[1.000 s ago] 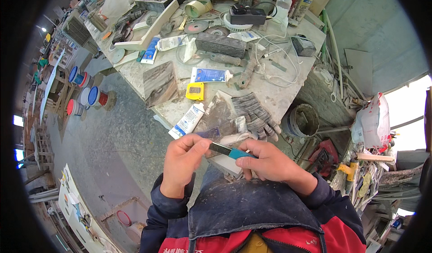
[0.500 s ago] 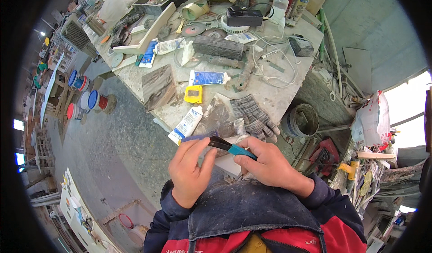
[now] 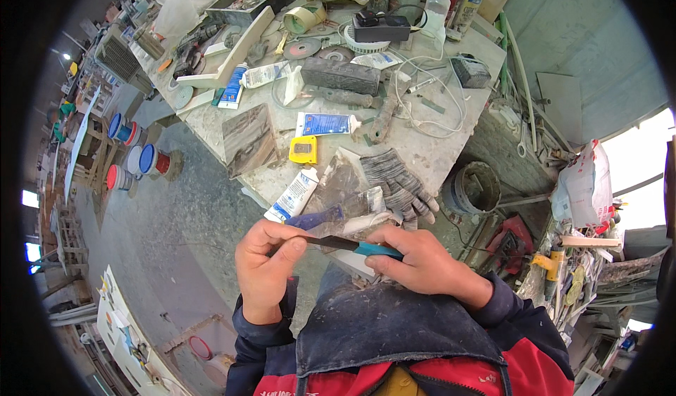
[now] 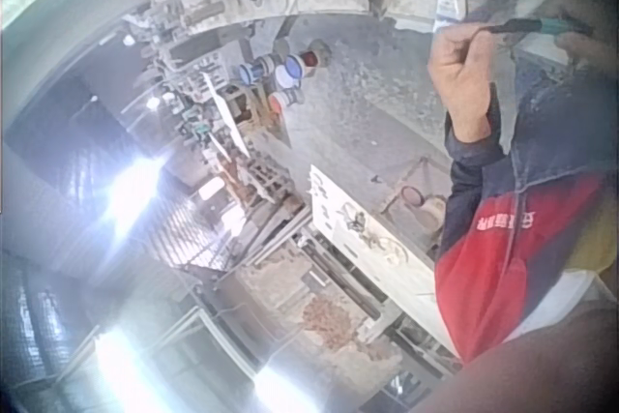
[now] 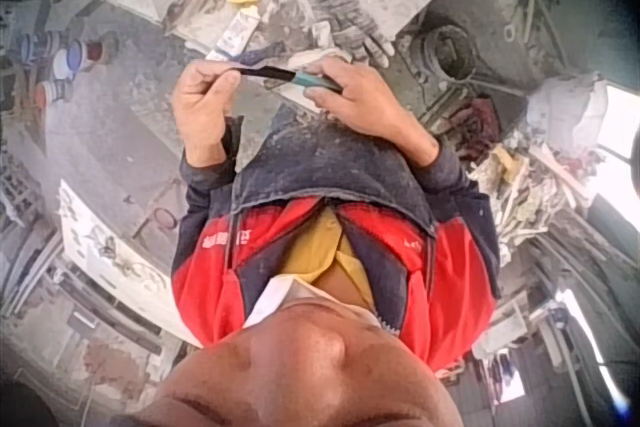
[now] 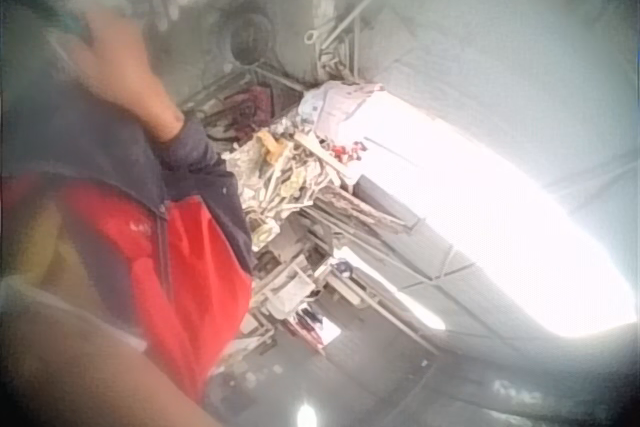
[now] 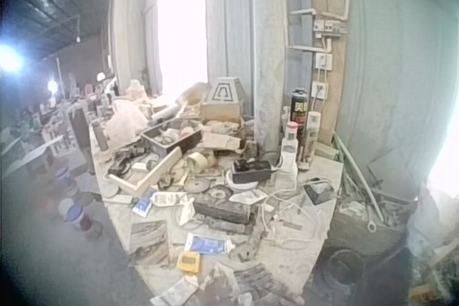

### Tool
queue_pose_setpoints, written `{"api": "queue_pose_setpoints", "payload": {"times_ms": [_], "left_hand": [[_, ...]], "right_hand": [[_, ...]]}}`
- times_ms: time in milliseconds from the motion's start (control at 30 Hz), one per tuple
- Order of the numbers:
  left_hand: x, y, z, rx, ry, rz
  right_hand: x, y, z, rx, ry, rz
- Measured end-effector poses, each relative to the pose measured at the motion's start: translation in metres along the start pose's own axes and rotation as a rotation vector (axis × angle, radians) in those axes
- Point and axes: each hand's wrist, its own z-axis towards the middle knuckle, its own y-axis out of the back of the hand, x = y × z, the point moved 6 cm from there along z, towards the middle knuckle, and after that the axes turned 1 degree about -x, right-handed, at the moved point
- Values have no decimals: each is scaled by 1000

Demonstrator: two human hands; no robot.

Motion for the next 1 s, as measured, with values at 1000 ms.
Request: {"api": "queue_pose_setpoints", "payload": {"times_ms": [1000], "left_hand": [[30,-50,21,-260,182,-834]], "right_hand": [[20,-21,23,-31,40,166]]}}
